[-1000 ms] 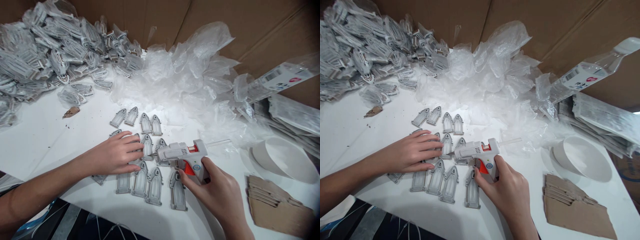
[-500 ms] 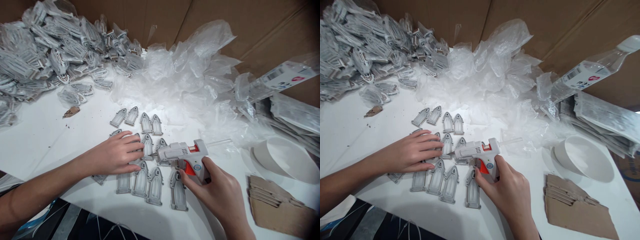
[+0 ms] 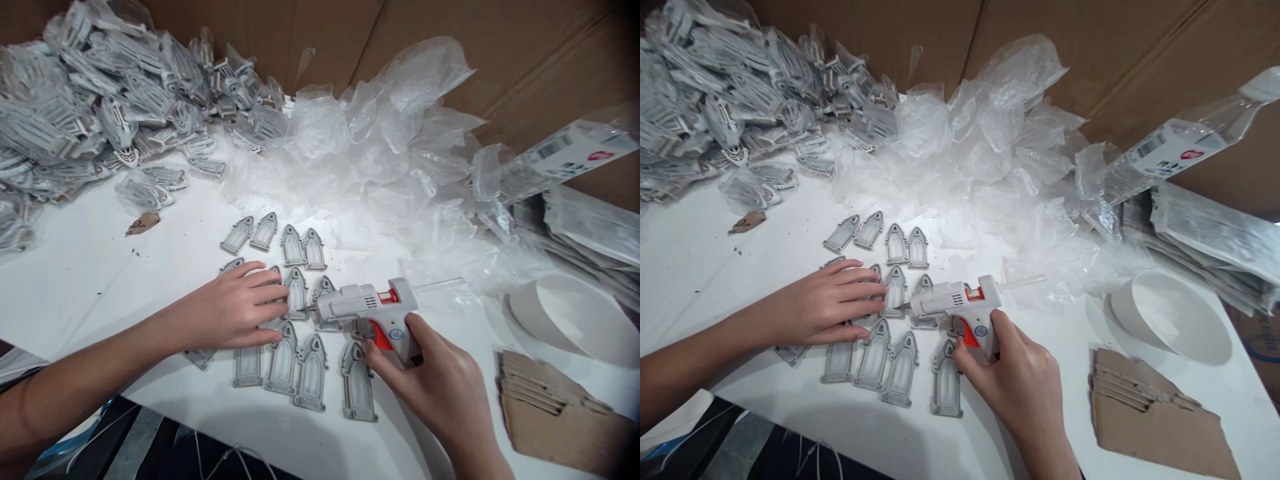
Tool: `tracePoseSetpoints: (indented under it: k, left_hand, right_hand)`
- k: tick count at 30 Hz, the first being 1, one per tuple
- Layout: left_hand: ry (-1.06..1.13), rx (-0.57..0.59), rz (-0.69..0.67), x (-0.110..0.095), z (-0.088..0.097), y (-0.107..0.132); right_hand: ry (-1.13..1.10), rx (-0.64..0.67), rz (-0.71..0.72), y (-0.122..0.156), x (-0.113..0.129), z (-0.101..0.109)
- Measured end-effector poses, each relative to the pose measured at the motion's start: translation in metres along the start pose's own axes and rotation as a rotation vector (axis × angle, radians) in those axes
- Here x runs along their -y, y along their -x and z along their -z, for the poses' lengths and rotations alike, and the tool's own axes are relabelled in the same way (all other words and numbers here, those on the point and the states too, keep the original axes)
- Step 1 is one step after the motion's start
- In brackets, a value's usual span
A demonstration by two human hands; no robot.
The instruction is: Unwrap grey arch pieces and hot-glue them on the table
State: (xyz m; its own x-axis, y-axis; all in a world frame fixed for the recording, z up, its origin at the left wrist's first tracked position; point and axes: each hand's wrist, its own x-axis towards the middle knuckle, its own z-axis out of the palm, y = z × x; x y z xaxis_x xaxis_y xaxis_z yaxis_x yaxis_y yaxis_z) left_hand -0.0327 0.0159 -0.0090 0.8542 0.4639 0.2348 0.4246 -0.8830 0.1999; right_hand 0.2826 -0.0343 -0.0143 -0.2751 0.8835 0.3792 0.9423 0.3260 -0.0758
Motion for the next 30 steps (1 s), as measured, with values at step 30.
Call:
tracePoseSetpoints:
  k: [30]
  left_hand:
    - [0.004,0.004,-0.002,-0.0002,0.0015,-0.0010]
  right_hand:
    - [-0.042,0.020,-0.057,0.0009,-0.0031,-0.0019]
